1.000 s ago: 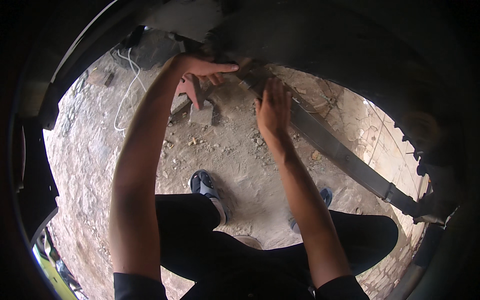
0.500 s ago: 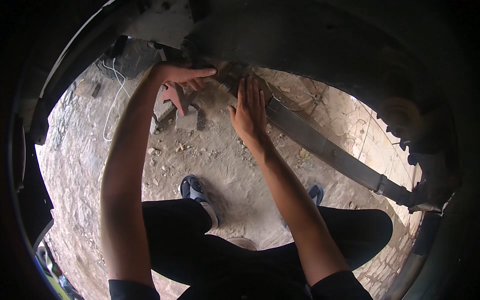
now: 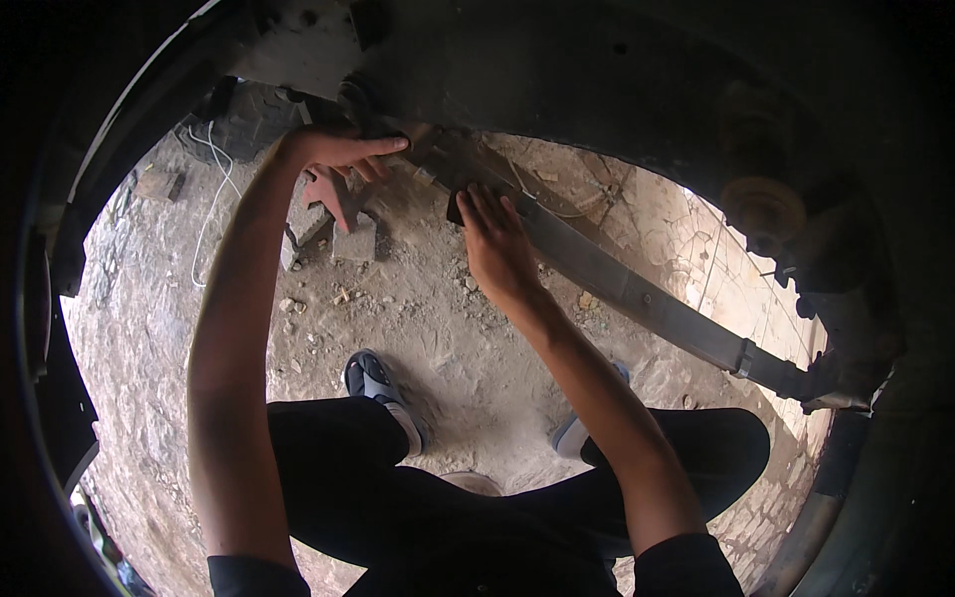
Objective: The person crouches under a vehicle and repeatedly rubs a metal undercarriage beam with a small red abrasive block. The person moves along the beam, applying the block to different sections to remove surface material.
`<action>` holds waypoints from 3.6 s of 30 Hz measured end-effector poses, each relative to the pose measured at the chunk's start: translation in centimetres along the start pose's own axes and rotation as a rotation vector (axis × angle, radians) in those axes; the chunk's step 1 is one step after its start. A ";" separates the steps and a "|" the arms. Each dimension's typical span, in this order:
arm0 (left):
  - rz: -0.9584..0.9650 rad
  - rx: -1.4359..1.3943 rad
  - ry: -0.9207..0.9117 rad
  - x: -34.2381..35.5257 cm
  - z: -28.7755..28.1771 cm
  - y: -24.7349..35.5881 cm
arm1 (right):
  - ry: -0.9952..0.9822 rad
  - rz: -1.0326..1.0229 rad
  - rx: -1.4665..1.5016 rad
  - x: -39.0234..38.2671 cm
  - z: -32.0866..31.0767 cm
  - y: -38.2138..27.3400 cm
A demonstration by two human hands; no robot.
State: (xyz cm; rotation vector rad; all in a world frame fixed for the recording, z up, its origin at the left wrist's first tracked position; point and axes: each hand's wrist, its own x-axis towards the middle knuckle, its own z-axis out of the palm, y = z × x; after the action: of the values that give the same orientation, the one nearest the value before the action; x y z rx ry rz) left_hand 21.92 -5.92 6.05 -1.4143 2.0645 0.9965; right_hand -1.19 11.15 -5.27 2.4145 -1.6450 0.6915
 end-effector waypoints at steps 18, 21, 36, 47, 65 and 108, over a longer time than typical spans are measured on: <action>0.046 -0.021 -0.009 -0.7 0.2 0.4 | 0.264 0.229 -0.064 -1.2 -2.3 2.0; 0.030 -0.032 -0.017 -0.7 0.0 0.1 | 0.017 0.178 -0.100 -2.2 1.3 1.3; 0.036 -0.040 0.009 -0.5 0.3 0.3 | -0.020 0.161 -0.083 -0.7 1.2 1.6; 0.060 -0.083 -0.001 -0.3 0.5 -0.4 | -0.109 0.316 0.170 2.1 -0.8 0.6; 0.031 -0.151 0.026 -0.5 0.5 0.0 | -0.014 0.110 0.013 2.0 1.9 1.3; 0.017 -0.208 0.028 -0.9 0.4 0.2 | 0.051 0.179 -0.021 2.1 3.4 -0.9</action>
State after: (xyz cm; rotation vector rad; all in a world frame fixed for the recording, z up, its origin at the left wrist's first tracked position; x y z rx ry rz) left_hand 22.08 -5.07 6.46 -1.5209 2.0444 1.2353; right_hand 1.23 8.46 -7.20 2.2354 -1.8541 0.7507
